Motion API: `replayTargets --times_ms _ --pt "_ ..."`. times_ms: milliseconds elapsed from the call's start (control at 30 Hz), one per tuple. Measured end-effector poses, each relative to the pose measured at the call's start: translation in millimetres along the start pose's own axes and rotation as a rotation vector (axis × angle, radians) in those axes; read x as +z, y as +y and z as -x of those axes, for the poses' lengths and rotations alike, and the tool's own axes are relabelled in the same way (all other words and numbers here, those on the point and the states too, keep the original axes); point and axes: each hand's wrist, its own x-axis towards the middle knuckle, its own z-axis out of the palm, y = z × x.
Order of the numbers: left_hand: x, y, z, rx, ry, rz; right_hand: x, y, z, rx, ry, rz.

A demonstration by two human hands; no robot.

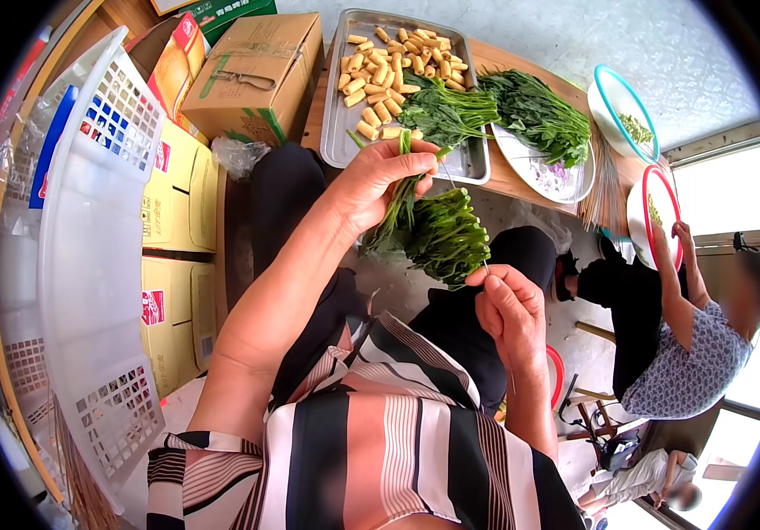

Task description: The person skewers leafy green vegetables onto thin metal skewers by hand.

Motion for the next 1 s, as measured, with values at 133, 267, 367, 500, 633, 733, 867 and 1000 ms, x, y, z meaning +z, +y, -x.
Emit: replayTargets --times_ms 133,267,367,500,633,733,867,1000 --pt "-1.4 2.7 0.5 -0.018 -0.020 -0.010 0.5 -1.4 0.1 0.007 0.001 0.008" --pt "-3.6 4.5 1.2 -0.060 -0.030 0.015 0.6 -1.7 -0.2 0.005 -0.002 0.008" --pt "-4.7 6.3 1.5 -0.080 -0.033 0.011 0.3 -2.0 -0.4 0.007 -0.009 0.001" --pt "-5.3 8.2 1.7 -0.097 -0.043 -0.024 0.9 -3.1 -0.7 0.011 -0.021 -0.005" --pt "0.5 9.1 3.5 -0.056 -0.058 -0.019 1.0 -2.4 -1.3 0.021 -0.025 0.000" --pt "2.0 -0.2 4.7 -0.159 -0.110 -0.079 3.3 -3.9 -5.3 0.031 -0.021 0.005" --pt "6.8 -2.1 3.7 -0.076 -0.089 -0.137 2.4 -3.6 -10.3 0.021 0.000 -0.016" --pt "5.7 -5.1 0.6 0.051 -0.062 -0.366 -1.8 -4.3 -12.5 0.003 0.042 -0.053"
